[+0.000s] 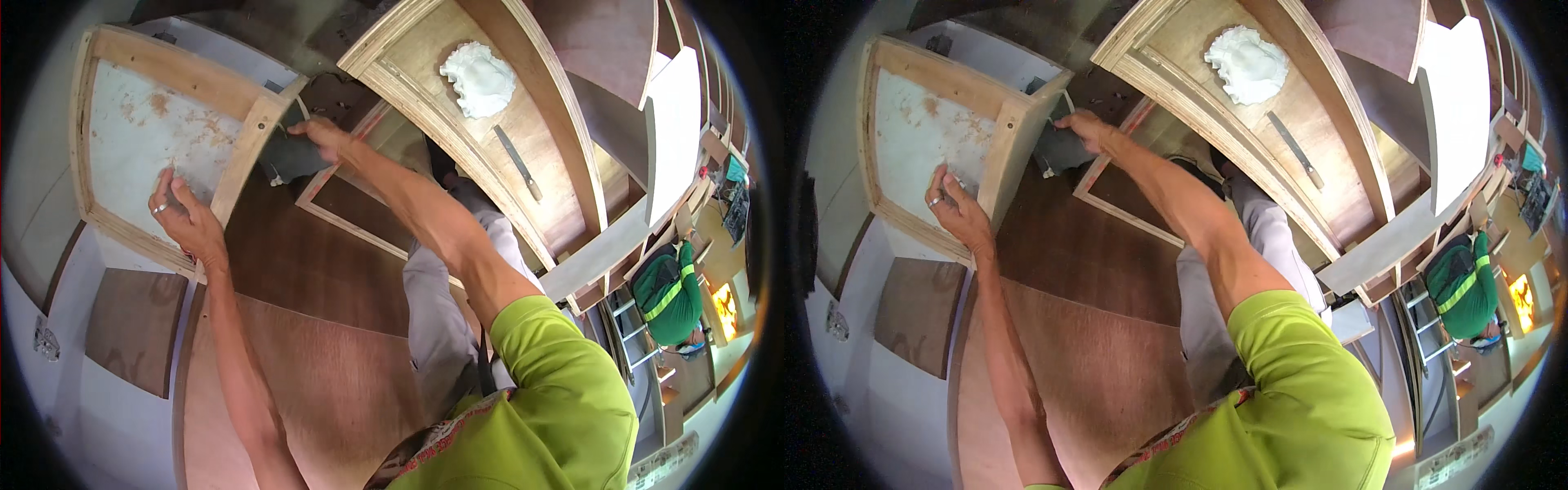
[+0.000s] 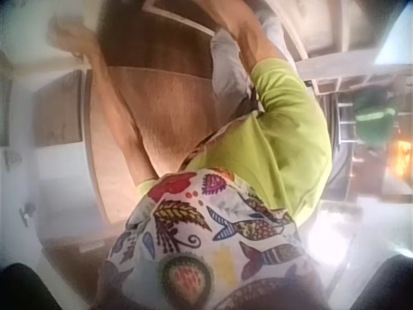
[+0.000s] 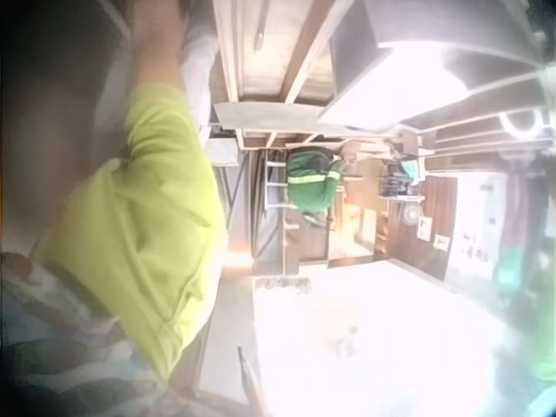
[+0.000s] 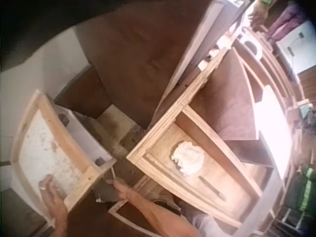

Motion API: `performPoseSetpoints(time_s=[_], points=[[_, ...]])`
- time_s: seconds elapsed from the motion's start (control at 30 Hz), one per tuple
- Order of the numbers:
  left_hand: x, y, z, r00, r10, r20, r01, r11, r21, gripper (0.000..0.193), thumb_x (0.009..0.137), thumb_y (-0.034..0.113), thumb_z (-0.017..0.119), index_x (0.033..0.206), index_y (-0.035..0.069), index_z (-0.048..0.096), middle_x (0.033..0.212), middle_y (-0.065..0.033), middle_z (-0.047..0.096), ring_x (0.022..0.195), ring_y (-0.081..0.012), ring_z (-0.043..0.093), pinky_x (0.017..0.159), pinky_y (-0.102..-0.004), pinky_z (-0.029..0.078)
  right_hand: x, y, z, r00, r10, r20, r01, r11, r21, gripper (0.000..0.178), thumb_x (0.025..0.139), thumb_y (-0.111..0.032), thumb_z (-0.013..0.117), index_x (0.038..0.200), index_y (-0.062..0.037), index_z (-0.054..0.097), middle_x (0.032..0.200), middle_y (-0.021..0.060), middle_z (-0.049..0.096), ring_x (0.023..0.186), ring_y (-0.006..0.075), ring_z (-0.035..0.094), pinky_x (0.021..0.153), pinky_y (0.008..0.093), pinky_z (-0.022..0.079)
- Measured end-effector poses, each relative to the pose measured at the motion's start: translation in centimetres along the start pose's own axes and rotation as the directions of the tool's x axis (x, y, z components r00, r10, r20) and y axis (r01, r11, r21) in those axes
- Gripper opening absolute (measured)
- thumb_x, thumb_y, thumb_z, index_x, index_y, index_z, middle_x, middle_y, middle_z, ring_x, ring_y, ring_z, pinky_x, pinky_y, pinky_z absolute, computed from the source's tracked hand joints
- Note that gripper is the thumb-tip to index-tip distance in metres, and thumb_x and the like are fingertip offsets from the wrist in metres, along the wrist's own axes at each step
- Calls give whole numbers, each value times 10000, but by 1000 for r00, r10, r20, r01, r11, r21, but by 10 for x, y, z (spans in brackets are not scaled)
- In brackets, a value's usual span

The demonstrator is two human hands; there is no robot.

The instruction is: The person sands a wooden cabinet component by hand using a piece of sandpaper, applies glue or adhesive from a container to the joint areas, and joins wooden panels together to form a cabinet structure.

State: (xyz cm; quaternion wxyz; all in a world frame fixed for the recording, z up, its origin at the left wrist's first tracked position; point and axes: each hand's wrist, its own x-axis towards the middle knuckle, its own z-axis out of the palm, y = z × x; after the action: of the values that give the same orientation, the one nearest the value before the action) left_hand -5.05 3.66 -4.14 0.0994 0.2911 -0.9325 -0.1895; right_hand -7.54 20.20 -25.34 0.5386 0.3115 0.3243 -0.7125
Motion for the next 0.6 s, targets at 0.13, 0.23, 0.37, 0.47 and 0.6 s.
performPoseSetpoints(time_s=[0.13,0.23,0.37,0.47,0.6], points=[[-10,-2,-8,997,-72,-25,72,997,-18,287,994,209,526,1144,-14,625,1155,-169,600,1092,-295,553,965,-383,427,-26,-47,-14,982,158,101,-173,970,169,329,890,-143,616,1127,79,563,1060,221,659,843,356,686,828,452,574],[0,8,1,998,-63,-28,62,997,-34,292,981,220,543,1132,-16,628,1150,-171,606,1092,-294,556,963,-380,427,10,27,0,990,-64,-123,18,939,-343,396,898,-148,597,1226,67,541,1164,215,629,1036,350,631,939,437,512],[-3,3,0,998,-40,-57,36,996,-79,304,971,243,557,1127,-7,637,1138,-163,619,1082,-287,566,959,-368,427,33,63,-3,998,-63,-19,51,921,-387,564,866,-221,652,1325,64,489,1332,221,526,1266,338,472,1069,425,378],[-9,-6,0,993,-71,-92,64,995,-83,312,966,260,563,1114,-2,648,1127,-156,632,1078,-287,572,959,-363,426,-4,17,-8,989,35,147,-42,998,45,629,858,-266,675,1345,74,466,1382,246,473,1306,352,433,1087,420,356],[-2,11,5,997,-29,-76,25,998,-55,324,958,279,572,1103,2,658,1120,-150,642,1067,-279,583,952,-361,431,15,74,36,970,-182,-161,1,666,-746,517,929,-198,569,1341,89,446,1379,273,461,1303,385,454,1072,497,398]])
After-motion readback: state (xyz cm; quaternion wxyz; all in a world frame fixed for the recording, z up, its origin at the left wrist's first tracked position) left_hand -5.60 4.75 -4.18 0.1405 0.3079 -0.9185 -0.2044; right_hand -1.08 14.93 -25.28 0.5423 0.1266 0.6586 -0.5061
